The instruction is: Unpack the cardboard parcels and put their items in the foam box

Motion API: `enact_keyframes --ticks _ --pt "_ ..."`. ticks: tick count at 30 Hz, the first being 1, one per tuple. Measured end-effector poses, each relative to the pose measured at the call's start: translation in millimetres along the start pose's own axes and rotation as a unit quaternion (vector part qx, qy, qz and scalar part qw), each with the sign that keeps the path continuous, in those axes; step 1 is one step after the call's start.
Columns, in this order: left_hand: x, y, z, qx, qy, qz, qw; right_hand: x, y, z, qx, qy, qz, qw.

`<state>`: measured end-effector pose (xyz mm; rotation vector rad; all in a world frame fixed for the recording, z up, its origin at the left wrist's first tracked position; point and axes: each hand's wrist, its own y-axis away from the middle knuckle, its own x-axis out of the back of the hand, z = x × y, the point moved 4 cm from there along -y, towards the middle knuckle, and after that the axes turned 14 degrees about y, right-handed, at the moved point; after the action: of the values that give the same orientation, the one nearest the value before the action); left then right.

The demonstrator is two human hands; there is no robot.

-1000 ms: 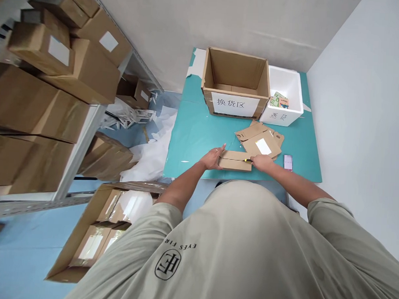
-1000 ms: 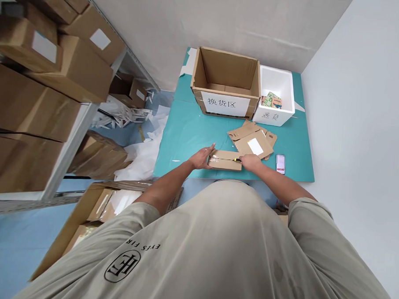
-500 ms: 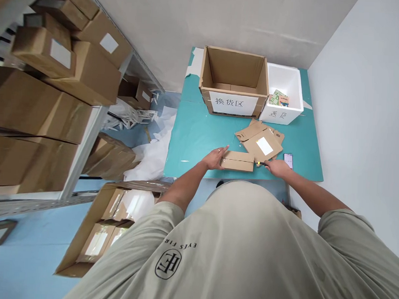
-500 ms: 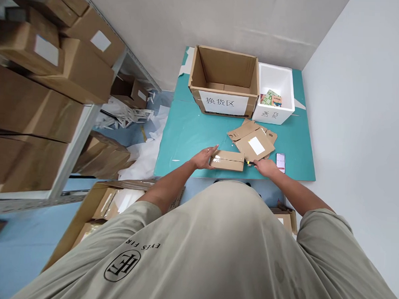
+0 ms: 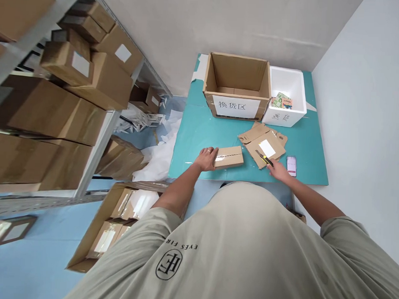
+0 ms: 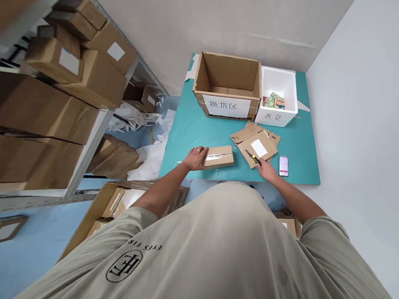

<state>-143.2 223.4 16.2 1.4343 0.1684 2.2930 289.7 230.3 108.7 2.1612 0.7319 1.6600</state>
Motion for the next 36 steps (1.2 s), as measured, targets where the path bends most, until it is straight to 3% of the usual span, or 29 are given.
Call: enact_keyframes --ticks 4,10,19,26,36 --pt "-7.4 -15 28 0.005 -0.006 0.003 1.000 -22 -19 -38 -0.051 -0.134 -0.036 0.989" --pt "-19.4 -32 65 0.017 0.006 0.014 1.000 -33 -32 -79 -0.040 -0.167 -0.067 0.983" --pt "-15.7 -36 71 0.035 0.011 0.022 0.999 -32 -40 -84 -0.046 -0.155 -0.081 0.983" --pt "-15.8 -37 72 0.021 0.032 0.035 0.999 -36 -41 -84 -0.054 -0.170 -0.055 0.982" --pt "-11.6 -35 73 0.021 0.027 0.027 0.999 -34 -42 -81 -0.049 -0.186 -0.085 0.978"
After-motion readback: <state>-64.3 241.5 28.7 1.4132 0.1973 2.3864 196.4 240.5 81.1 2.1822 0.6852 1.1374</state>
